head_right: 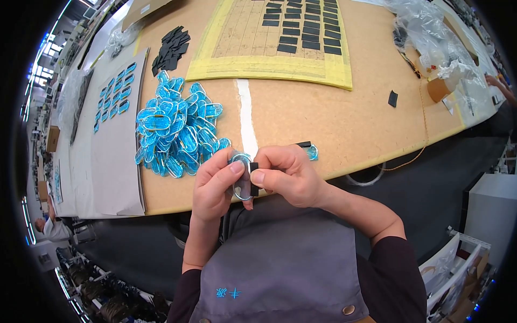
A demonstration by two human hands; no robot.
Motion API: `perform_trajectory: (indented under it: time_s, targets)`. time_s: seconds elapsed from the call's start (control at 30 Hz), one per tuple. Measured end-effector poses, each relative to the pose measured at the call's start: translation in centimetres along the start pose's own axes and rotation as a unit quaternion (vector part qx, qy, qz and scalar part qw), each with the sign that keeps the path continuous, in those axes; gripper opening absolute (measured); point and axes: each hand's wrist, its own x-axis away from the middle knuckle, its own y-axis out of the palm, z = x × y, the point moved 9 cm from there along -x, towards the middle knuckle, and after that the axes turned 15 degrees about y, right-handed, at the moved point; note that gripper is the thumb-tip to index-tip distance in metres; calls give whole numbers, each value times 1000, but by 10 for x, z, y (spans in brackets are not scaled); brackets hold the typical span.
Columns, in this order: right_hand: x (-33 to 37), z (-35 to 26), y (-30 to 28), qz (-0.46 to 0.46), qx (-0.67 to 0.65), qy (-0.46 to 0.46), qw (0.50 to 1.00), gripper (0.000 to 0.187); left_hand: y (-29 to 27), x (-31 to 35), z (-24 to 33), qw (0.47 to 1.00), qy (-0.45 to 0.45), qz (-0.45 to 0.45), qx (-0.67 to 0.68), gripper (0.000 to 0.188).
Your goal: Assembling small blue leather labels by inserting black leather strips through them.
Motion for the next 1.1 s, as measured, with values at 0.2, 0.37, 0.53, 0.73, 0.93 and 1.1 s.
perform_trajectory:
  time_s: [0.2, 0.37, 0.53, 0.73, 0.93, 1.1]
  targets:
    - [-7, -2, -2, -37, 59, 54, 996, 24, -5, 0, 2, 999, -6, 7, -34, 17]
    - [-9, -6, -1, -34, 89, 29, 995, 25, -4, 0, 1, 998, -20, -30, -54, 18]
    - [-5, -18, -3, -3, 173, -58, 983, 25, -8, -2, 4, 994, 6, -69, -89, 18]
    - [-5, -20, -4, -19, 160, -93, 982, 21, -13, 3, -1, 994, -38, -76, -72, 16]
    - [-2, -34, -10, 58, 271, -129, 952, 13, -30, 1, 17, 988, 134, -7, -77, 14]
    - [-4, -21, -21, 63, 195, -85, 975, 14, -11, 24, 61, 811, 457, -46, -363, 22]
